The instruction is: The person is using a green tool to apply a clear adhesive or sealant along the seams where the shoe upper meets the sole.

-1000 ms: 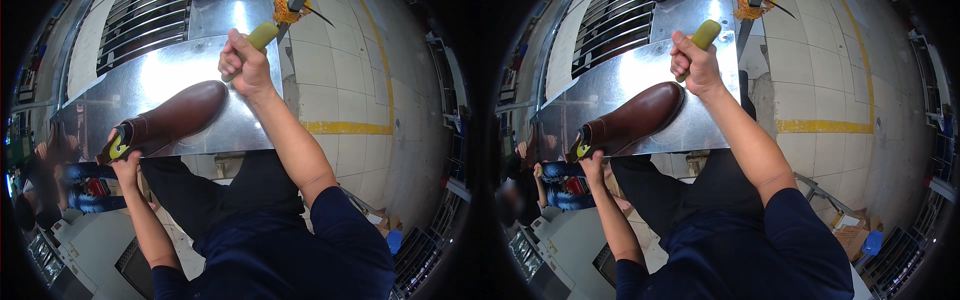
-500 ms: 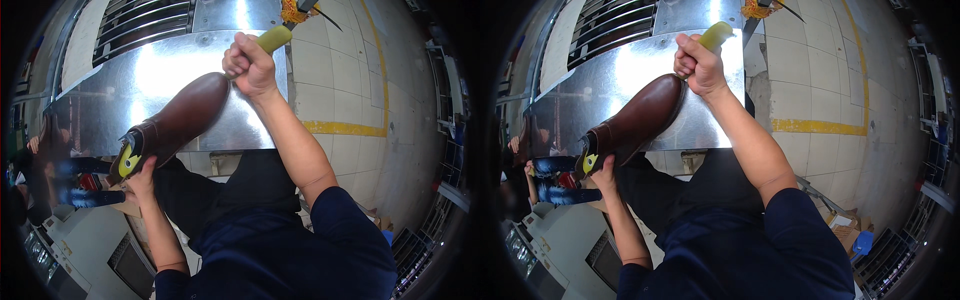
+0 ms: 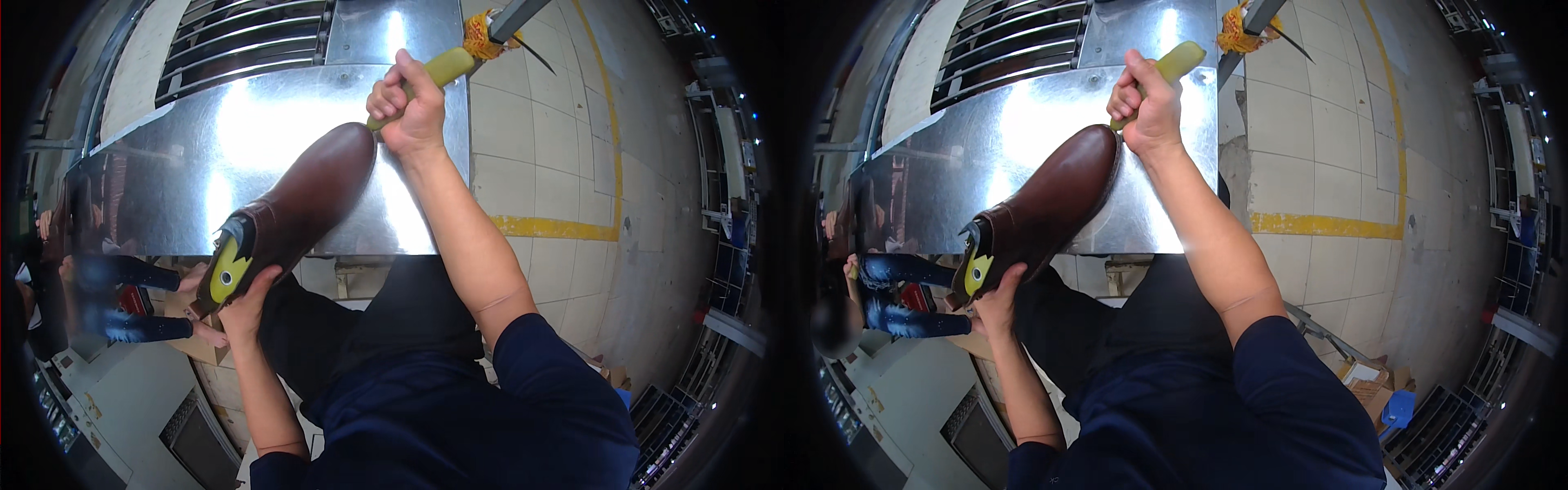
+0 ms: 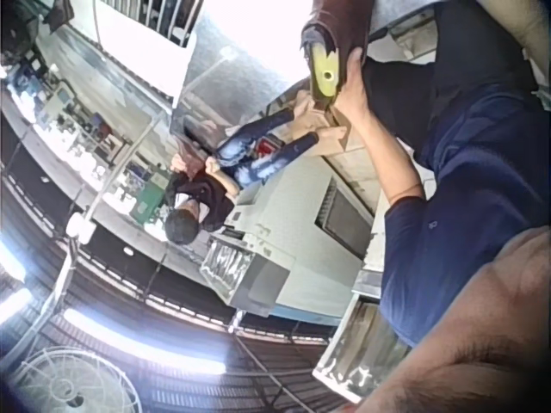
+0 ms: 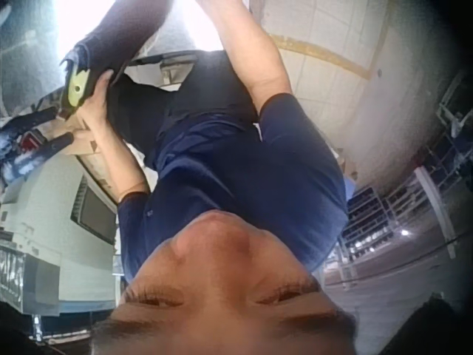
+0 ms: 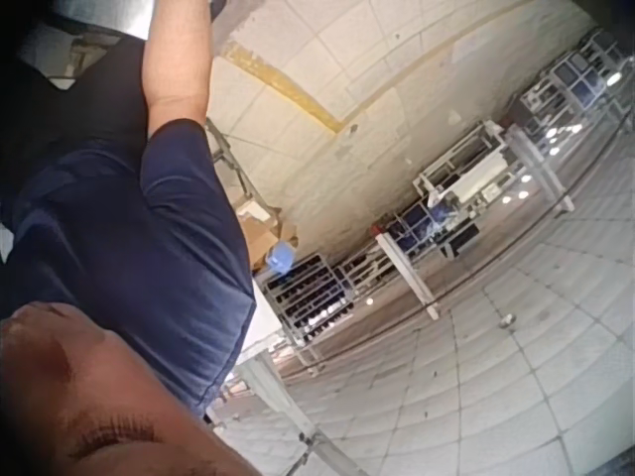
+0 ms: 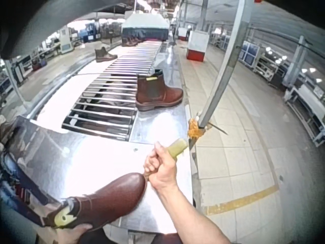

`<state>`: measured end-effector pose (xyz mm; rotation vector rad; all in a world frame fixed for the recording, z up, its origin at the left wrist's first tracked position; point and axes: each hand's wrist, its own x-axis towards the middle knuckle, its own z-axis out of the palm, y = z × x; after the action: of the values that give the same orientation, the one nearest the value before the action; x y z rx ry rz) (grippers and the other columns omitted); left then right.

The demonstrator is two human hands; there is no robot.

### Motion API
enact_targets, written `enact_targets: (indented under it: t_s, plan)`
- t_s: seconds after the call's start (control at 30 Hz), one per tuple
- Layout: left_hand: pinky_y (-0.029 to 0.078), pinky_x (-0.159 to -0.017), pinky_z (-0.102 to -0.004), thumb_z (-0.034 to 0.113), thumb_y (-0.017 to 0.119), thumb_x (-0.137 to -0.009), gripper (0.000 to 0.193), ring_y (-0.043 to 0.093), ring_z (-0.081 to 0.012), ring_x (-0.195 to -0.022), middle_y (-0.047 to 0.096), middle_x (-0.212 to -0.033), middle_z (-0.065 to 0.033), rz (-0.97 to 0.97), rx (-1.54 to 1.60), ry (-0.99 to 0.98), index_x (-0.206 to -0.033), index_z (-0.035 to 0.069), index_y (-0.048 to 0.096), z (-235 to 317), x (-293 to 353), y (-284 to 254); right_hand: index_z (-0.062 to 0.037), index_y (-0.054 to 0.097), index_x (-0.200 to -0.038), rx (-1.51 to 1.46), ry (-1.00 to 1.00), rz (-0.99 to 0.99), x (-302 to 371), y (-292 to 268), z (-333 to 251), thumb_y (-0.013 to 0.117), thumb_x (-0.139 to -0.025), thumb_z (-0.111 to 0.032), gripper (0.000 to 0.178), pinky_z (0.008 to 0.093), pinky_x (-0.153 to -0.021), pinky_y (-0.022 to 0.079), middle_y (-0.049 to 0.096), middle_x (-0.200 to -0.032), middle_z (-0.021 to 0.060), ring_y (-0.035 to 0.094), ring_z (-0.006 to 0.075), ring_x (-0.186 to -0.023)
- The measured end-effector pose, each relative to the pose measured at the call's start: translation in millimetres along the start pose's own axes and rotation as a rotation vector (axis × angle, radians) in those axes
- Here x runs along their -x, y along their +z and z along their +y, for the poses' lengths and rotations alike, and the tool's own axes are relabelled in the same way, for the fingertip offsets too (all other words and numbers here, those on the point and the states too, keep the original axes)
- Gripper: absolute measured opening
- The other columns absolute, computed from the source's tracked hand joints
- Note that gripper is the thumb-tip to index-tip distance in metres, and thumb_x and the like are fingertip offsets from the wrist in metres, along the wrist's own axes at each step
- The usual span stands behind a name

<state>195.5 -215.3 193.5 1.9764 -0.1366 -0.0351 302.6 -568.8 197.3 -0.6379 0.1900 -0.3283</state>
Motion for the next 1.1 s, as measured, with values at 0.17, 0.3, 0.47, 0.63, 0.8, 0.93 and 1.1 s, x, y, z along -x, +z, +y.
enact_targets:
  t_s: [0.17,0.3,0.47,0.63,0.8,0.93,1.1]
  plan:
    - [0.052,-0.101,-0.0336,0.01,0.095,-0.077,0.063,0.066,-0.0207,-0.113,0.07,-0.125,-0.0111,0.051,-0.103,-0.113,-0.13,-0.003,0.064,6.7,3.2,4.6,-0.008,0.061,-0.072,0.087,0.18,-0.271,-25.2,7.3,9.7,0.071,-0.097,-0.033,0.037,0.0302,-0.048,0.033,0.034,-0.051,-0.003,0.039,0.0127,-0.047]
    - [0.051,-0.101,-0.0402,0.038,0.099,-0.068,0.08,0.065,-0.0295,-0.113,0.067,-0.124,-0.0138,0.223,-0.351,0.028,-0.13,0.001,0.064,12.0,6.3,11.7,-0.0076,0.062,-0.071,0.098,0.26,-0.422,-33.4,4.2,11.0,0.07,-0.098,-0.033,0.038,0.0293,-0.048,0.031,0.034,-0.051,-0.0032,0.036,0.0118,-0.047]
    - [0.048,-0.104,-0.0416,0.045,0.099,-0.066,0.087,0.063,-0.032,-0.116,0.064,-0.126,-0.0144,0.236,-0.206,-0.138,-0.131,0.003,0.062,17.6,8.0,16.0,-0.0069,0.062,-0.07,0.041,0.244,-0.435,-31.2,-0.7,10.1,0.07,-0.098,-0.03,0.037,0.0301,-0.049,0.032,0.034,-0.051,-0.0028,0.037,0.0124,-0.047]
    - [0.048,-0.104,-0.0413,0.041,0.101,-0.064,0.087,0.062,-0.0307,-0.116,0.064,-0.125,-0.0135,0.252,-0.175,-0.108,-0.131,0.002,0.062,22.3,7.2,18.7,-0.0061,0.06,-0.069,0.011,0.207,-0.389,-29.9,-4.3,10.9,0.074,-0.096,-0.028,0.037,0.0298,-0.048,0.033,0.035,-0.05,-0.0019,0.038,0.0124,-0.046]
    - [0.051,-0.104,-0.0379,0.009,0.095,-0.07,0.07,0.066,-0.0251,-0.114,0.068,-0.124,-0.0115,0.124,0.002,0.002,-0.131,-0.001,0.064,28.7,-2.3,20.6,-0.0054,0.064,-0.079,0.099,0.246,-0.478,-30.1,-8.4,0.8,0.063,-0.102,-0.029,0.033,0.0306,-0.052,0.033,0.036,-0.053,-0.0036,0.038,0.0124,-0.05]
    - [0.051,-0.106,-0.0373,-0.004,0.089,-0.073,0.066,0.067,-0.0241,-0.117,0.07,-0.126,-0.0125,0.015,0.002,0.136,-0.134,-0.002,0.064,33.6,-11.8,19.5,-0.0069,0.064,-0.075,0.099,0.212,-0.411,-18.0,-12.8,-10.0,0.065,-0.102,-0.031,0.036,0.03,-0.048,0.032,0.035,-0.05,-0.0042,0.037,0.0118,-0.046]
    - [0.052,-0.104,-0.0359,-0.001,0.091,-0.074,0.067,0.068,-0.0236,-0.117,0.071,-0.127,-0.0137,0.022,-0.041,0.145,-0.134,-0.003,0.063,35.3,-5.4,24.7,-0.0083,0.063,-0.075,0.031,0.049,-0.21,9.7,-20.9,-6.3,0.064,-0.103,-0.032,0.036,0.0313,-0.05,0.033,0.035,-0.051,-0.0038,0.036,0.0124,-0.047]
